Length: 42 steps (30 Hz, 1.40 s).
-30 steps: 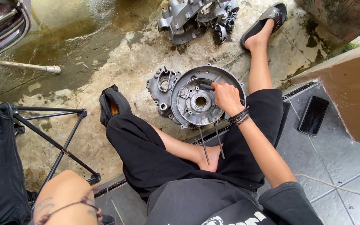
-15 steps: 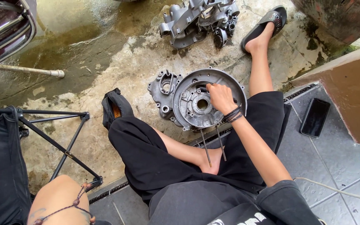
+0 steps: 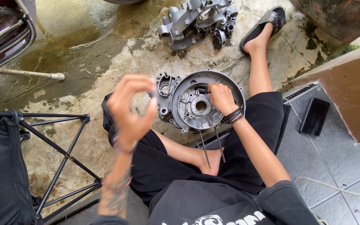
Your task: The person sits on the ground and uses a metal file to scrape and clean the inner surface of a circular metal engine casing. They repeatedly file the interior while holding the part steady with their other hand.
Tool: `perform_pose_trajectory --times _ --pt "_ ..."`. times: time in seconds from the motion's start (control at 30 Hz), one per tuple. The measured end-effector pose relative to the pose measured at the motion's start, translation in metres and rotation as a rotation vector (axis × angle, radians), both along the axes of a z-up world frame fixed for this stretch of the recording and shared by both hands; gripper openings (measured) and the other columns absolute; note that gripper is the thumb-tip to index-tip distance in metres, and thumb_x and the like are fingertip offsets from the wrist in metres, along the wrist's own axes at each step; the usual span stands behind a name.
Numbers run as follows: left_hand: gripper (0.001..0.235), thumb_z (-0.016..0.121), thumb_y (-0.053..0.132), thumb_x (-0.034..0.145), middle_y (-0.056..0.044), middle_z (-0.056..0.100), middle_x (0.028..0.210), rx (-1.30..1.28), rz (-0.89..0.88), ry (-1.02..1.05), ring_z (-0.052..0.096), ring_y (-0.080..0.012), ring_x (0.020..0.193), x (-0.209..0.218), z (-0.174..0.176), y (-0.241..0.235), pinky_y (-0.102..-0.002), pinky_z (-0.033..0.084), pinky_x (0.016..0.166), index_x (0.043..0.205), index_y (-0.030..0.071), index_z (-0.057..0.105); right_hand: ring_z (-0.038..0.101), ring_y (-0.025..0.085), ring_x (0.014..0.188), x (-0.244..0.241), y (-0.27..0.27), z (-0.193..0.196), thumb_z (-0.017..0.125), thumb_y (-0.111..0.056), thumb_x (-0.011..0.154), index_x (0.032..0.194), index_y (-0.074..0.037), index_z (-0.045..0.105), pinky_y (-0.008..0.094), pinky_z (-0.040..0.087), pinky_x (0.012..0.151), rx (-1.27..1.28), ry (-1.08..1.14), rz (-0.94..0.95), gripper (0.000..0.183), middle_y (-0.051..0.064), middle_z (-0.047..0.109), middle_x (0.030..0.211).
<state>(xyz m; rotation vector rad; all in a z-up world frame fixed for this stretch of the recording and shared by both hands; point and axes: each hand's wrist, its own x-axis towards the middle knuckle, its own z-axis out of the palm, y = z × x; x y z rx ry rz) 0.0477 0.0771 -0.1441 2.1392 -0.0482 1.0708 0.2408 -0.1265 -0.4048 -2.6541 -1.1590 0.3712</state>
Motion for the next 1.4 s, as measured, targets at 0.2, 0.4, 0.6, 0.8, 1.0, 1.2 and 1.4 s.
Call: perform_pose_trajectory --times 0.2,0.4,0.6,0.8,1.0,1.2,1.4 --pt "0.068 0.088 0.029 0.072 -0.008 0.052 0.13 -0.356 0.273 0.391 0.049 -0.0326 0.133 -0.011 -0.247 0.029 -0.05 0.034 0.113 0.131 0.015 0.059 0.072 0.051 0.088 0.011 -0.015 0.048 0.068 0.002 0.083 0.101 -0.007 0.074 0.06 0.059 0.075 -0.185 0.097 0.06 0.021 0.021 0.072 0.1" --pt "0.101 0.078 0.054 0.088 -0.031 0.017 0.158 -0.931 0.286 0.438 0.025 -0.0523 0.144 -0.046 -0.347 0.008 -0.064 0.02 0.12 0.162 0.016 0.019 0.073 0.046 0.081 0.016 -0.026 0.044 0.074 -0.01 0.086 0.098 -0.008 0.072 0.055 0.06 0.071 -0.159 0.051 0.053 0.013 0.017 0.073 0.09" --pt "0.102 0.079 0.039 0.091 -0.043 0.036 0.145 -1.038 0.145 0.559 0.05 -0.0578 0.125 -0.041 -0.372 0.012 -0.059 0.041 0.11 0.164 0.017 0.011 0.071 0.048 0.082 0.003 -0.027 0.034 0.065 -0.01 0.096 0.105 -0.008 0.07 0.056 0.059 0.071 0.008 0.076 0.014 0.011 0.018 0.07 0.094" --pt "0.101 0.082 0.033 0.089 -0.03 0.044 0.148 -1.063 0.085 0.425 0.05 -0.0354 0.133 -0.048 -0.394 0.013 -0.043 0.046 0.109 0.165 0.022 0.016 0.072 0.047 0.083 0.015 -0.025 0.044 0.068 -0.017 0.094 0.1 -0.014 0.073 0.056 0.059 0.073 -0.114 0.061 0.023 0.009 0.013 0.071 0.092" --pt "0.099 0.079 0.03 0.092 -0.025 0.05 0.142 -1.09 0.029 0.414 0.059 -0.0311 0.124 -0.05 -0.41 0.015 -0.04 0.053 0.103 0.165 0.019 0.013 0.073 0.042 0.076 0.015 -0.011 0.039 0.071 -0.017 0.091 0.091 -0.011 0.074 0.051 0.06 0.069 -0.19 -0.089 0.035 0.006 0.011 0.071 0.088" --pt "0.103 0.086 0.029 0.085 -0.021 0.054 0.137 -1.177 0.063 0.409 0.063 -0.027 0.117 -0.049 -0.406 0.014 -0.035 0.057 0.099 0.163 0.023 0.02 0.072 0.048 0.082 0.02 -0.02 0.038 0.07 -0.013 0.092 0.092 -0.007 0.076 0.054 0.06 0.071 -0.156 0.055 0.022 0.008 0.017 0.071 0.088" --pt "0.104 0.086 0.032 0.086 -0.025 0.052 0.139 -1.168 0.042 0.426 0.062 -0.0313 0.12 -0.05 -0.409 0.017 -0.039 0.055 0.101 0.164 0.023 0.018 0.074 0.043 0.077 0.016 -0.014 0.043 0.072 -0.019 0.09 0.088 -0.012 0.077 0.052 0.061 0.068 -0.275 -0.04 0.008 0.009 0.015 0.072 0.082"
